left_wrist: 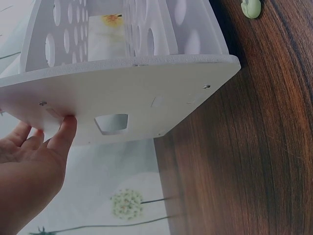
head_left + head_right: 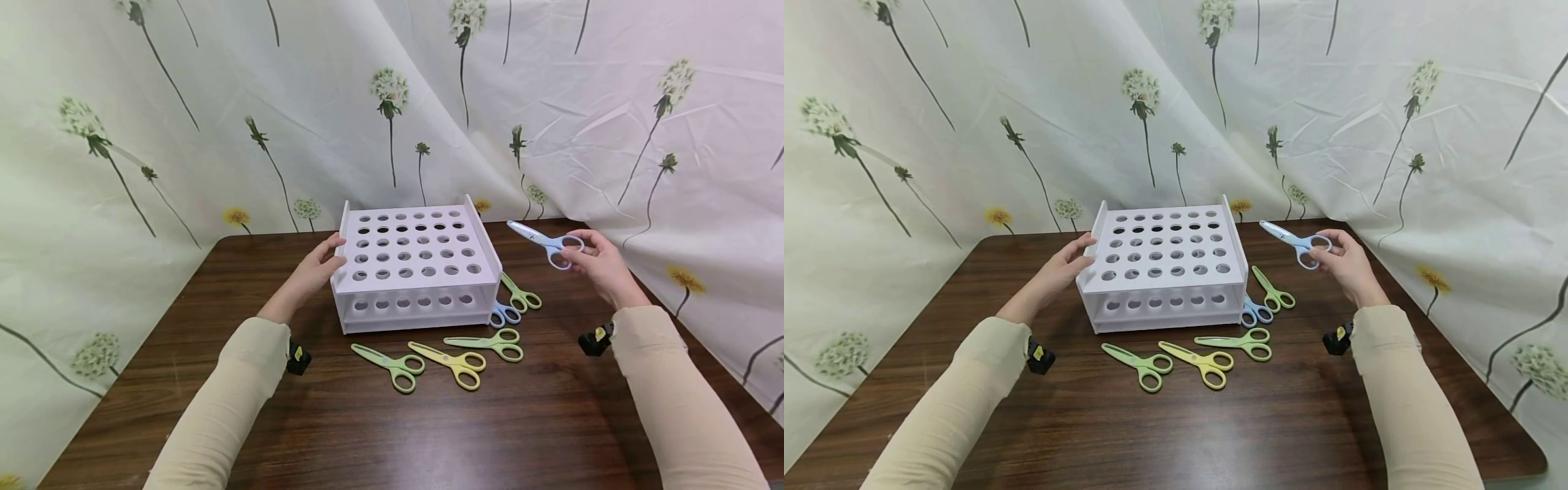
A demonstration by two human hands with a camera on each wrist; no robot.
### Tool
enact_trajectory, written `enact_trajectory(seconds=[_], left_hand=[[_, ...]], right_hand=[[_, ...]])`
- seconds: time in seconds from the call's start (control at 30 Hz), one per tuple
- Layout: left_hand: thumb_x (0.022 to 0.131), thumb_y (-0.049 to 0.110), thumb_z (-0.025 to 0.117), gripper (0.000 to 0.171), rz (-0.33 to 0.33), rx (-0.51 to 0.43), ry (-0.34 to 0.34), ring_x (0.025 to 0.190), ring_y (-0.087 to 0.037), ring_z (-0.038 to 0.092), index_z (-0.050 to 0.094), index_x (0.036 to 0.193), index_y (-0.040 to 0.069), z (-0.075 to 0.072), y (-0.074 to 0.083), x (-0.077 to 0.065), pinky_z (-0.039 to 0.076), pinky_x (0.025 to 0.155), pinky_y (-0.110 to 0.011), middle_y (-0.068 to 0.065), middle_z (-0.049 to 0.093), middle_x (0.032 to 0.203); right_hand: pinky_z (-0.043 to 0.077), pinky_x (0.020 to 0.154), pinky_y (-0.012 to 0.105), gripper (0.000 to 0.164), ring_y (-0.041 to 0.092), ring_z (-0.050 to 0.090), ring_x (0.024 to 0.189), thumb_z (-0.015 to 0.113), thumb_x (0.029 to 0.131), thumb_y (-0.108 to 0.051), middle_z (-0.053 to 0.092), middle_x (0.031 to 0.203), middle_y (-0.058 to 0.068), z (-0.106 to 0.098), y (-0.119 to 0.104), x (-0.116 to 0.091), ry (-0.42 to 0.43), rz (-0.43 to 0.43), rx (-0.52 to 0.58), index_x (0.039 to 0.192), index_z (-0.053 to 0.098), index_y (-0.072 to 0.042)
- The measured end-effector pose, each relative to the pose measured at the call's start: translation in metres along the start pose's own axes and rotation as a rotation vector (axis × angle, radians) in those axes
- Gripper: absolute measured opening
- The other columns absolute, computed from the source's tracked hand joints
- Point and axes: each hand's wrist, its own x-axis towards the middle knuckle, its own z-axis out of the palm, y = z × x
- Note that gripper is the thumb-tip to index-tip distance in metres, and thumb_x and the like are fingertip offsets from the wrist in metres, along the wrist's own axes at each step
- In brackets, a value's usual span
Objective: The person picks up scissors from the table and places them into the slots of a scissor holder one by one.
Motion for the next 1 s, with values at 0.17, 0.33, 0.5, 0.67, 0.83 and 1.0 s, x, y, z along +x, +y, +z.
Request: enact_trajectory(seconds=[0.17, 0.33, 0.5, 0.67, 0.83, 1.0], left_hand=[[0.097, 0.011, 0.043, 0.047, -0.006, 0.006, -0.007, 0.135, -0.032, 0.015, 0.03, 0.139, -0.004, 0.003, 0.017, -0.012, 0.021, 0.106, -0.043, -0.009, 0.01, 0.152], [0.097, 0.011, 0.042, 0.046, 0.006, 0.01, -0.01, 0.135, -0.032, 0.015, 0.03, 0.139, -0.005, 0.004, 0.022, -0.018, 0.021, 0.106, -0.043, -0.01, 0.009, 0.152], [0.096, 0.011, 0.043, 0.047, -0.002, 0.0, -0.004, 0.135, -0.03, 0.017, 0.031, 0.139, -0.003, 0.003, 0.016, -0.013, 0.023, 0.105, -0.043, -0.008, 0.009, 0.153], [0.096, 0.014, 0.045, 0.047, 0.001, 0.006, 0.002, 0.135, -0.027, 0.017, 0.032, 0.139, 0.0, -0.001, -0.001, 0.0, 0.023, 0.105, -0.043, -0.004, 0.01, 0.153], [0.096, 0.018, 0.046, 0.048, 0.019, 0.033, 0.01, 0.135, -0.025, 0.018, 0.033, 0.14, 0.004, -0.001, -0.01, 0.005, 0.023, 0.105, -0.042, 0.0, 0.011, 0.153], [0.096, 0.014, 0.044, 0.047, 0.005, 0.01, -0.001, 0.135, -0.027, 0.017, 0.032, 0.139, -0.001, 0.003, 0.011, -0.009, 0.023, 0.105, -0.043, -0.005, 0.01, 0.153]], right_hand=[[0.048, 0.058, 0.017, 0.029, 0.006, 0.062, 0.07, 0.061, 0.086, 0.001, 0.066, 0.082, -0.005, 0.003, -0.002, 0.001, 0.02, -0.021, 0.07, 0.11, 0.05, -0.011], [0.047, 0.056, 0.017, 0.033, 0.007, 0.062, 0.067, 0.061, 0.085, 0.003, 0.066, 0.082, -0.003, 0.005, -0.005, 0.0, 0.039, -0.038, 0.133, 0.112, 0.052, -0.015], [0.047, 0.056, 0.017, 0.034, 0.009, 0.061, 0.064, 0.06, 0.086, 0.003, 0.066, 0.082, -0.002, 0.005, -0.008, 0.002, 0.058, -0.028, 0.175, 0.114, 0.051, -0.015], [0.047, 0.055, 0.017, 0.033, 0.01, 0.061, 0.063, 0.06, 0.085, 0.005, 0.066, 0.082, -0.001, 0.006, -0.01, 0.004, 0.067, -0.023, 0.242, 0.112, 0.05, -0.011], [0.047, 0.056, 0.018, 0.031, 0.01, 0.06, 0.063, 0.059, 0.085, 0.007, 0.066, 0.083, 0.001, 0.009, -0.014, 0.005, 0.069, -0.041, 0.285, 0.111, 0.047, -0.005], [0.048, 0.057, 0.018, 0.029, 0.011, 0.06, 0.065, 0.059, 0.085, 0.008, 0.066, 0.084, 0.002, 0.013, -0.018, 0.005, 0.071, -0.049, 0.34, 0.109, 0.045, 0.0]])
